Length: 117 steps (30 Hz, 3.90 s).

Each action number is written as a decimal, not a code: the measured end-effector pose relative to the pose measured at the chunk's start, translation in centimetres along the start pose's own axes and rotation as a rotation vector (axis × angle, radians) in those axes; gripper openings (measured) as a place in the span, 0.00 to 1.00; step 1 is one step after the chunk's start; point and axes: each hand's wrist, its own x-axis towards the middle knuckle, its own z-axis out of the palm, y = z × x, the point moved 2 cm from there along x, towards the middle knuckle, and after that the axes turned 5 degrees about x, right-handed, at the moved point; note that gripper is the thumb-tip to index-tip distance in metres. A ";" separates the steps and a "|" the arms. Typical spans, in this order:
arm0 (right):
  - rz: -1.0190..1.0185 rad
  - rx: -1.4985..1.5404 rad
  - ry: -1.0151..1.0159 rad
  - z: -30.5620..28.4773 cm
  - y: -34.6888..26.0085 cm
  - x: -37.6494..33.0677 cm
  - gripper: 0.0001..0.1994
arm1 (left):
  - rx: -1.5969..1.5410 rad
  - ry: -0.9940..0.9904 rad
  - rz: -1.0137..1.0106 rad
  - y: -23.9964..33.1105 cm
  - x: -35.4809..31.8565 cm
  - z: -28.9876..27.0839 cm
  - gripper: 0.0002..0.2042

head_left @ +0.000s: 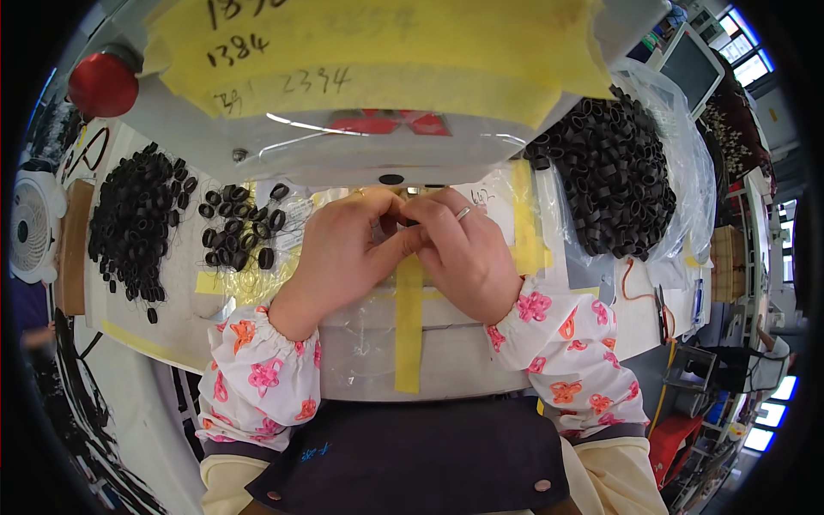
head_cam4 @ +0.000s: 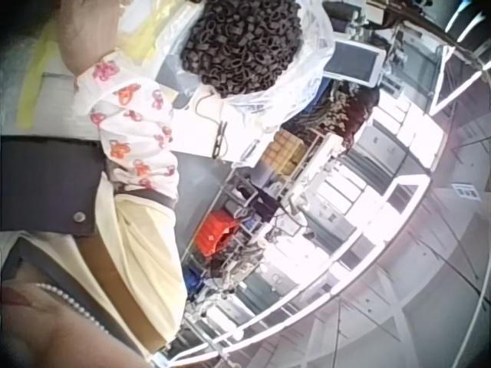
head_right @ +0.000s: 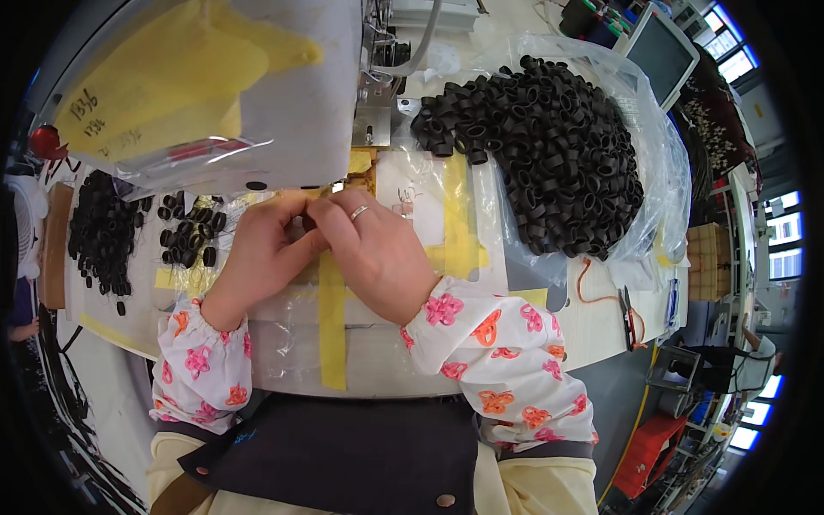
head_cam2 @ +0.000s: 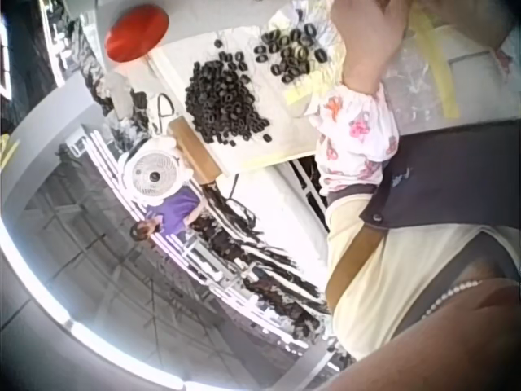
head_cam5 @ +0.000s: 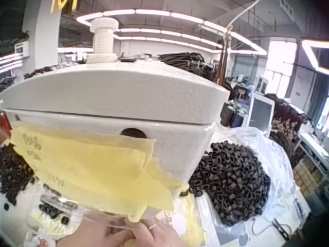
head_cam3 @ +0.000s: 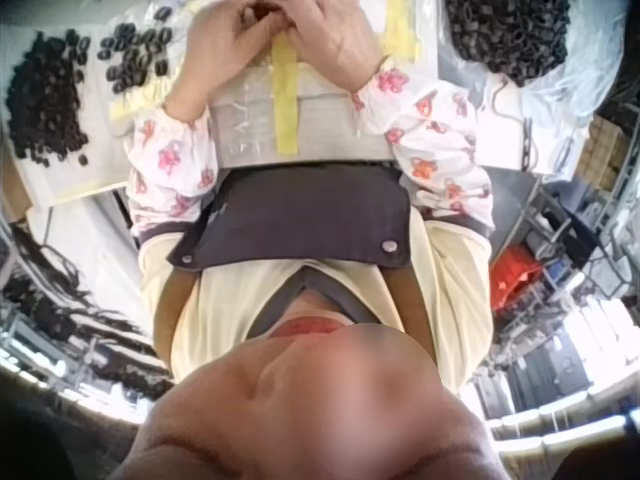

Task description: The person assembles small black plastic or rubber components by hand on an industrial workstation.

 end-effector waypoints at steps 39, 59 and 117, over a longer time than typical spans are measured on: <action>0.246 -0.024 0.160 0.2 2.8 0.6 0.08 | 0.202 0.214 0.002 -1.8 1.7 1.7 0.15; -0.009 -0.569 -0.074 0.9 -0.3 -1.1 0.13 | 0.055 0.218 -0.135 -2.9 1.9 1.8 0.09; 0.012 -0.637 -0.211 0.6 -0.9 -1.5 0.17 | 0.091 0.153 -0.145 -2.7 2.1 1.5 0.10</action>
